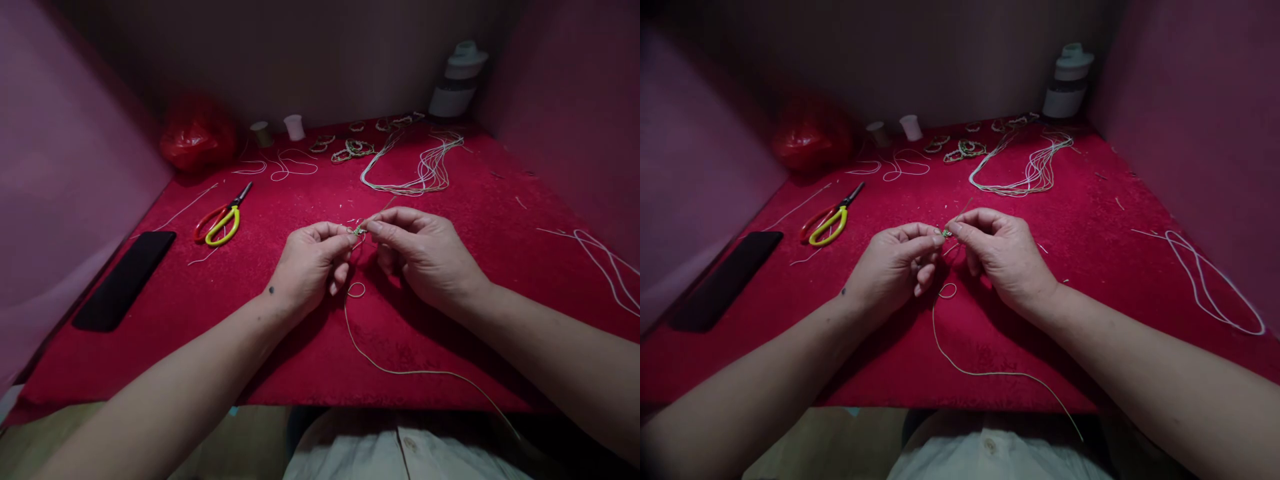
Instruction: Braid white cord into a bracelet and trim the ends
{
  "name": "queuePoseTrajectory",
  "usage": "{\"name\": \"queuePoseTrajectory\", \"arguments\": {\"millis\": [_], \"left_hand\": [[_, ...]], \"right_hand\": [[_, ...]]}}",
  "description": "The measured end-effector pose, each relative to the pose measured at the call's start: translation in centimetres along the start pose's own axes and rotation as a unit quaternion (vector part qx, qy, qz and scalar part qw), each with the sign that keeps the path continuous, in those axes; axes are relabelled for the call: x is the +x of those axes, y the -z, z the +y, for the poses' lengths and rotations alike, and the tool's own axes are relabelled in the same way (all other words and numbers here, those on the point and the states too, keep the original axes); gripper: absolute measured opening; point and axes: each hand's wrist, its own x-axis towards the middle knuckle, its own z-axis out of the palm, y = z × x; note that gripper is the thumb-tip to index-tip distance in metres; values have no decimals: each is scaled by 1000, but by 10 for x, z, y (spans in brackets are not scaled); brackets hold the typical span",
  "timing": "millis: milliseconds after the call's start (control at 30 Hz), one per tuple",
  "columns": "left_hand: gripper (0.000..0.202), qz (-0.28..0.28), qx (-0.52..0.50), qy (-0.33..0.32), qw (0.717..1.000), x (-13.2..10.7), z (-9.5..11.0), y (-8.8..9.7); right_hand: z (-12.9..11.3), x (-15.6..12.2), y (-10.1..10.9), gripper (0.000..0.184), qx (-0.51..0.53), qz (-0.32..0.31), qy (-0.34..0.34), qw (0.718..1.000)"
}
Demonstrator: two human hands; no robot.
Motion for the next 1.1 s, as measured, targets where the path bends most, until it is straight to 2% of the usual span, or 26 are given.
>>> {"name": "queuePoseTrajectory", "arguments": {"millis": [133, 300, 467, 600, 867, 967, 1100], "left_hand": [[11, -3, -14, -4, 1000, 1, -1, 1], [11, -7, -17, -4, 1000, 1, 0, 0], [12, -3, 0, 0, 1000, 0, 0, 0], [12, -7, 8, 4, 1000, 0, -1, 0], [11, -10, -3, 4, 1000, 1, -2, 0], [12, -3, -5, 6, 1000, 0, -1, -1], [12, 4, -1, 8, 1000, 0, -1, -1]], "right_hand": [[-3, -2, -1, 18, -21, -30, -7, 999], [-5, -3, -2, 17, -75, -26, -22, 997], [-7, -2, -2, 13, -91, -51, -37, 994], [-8, -1, -3, 10, -98, -56, -17, 993], [-6, -3, -1, 12, -133, -14, 35, 990], [-4, -3, 1, 15, -193, 7, 74, 978], [-1, -2, 2, 17, -285, 26, 152, 946]]}}
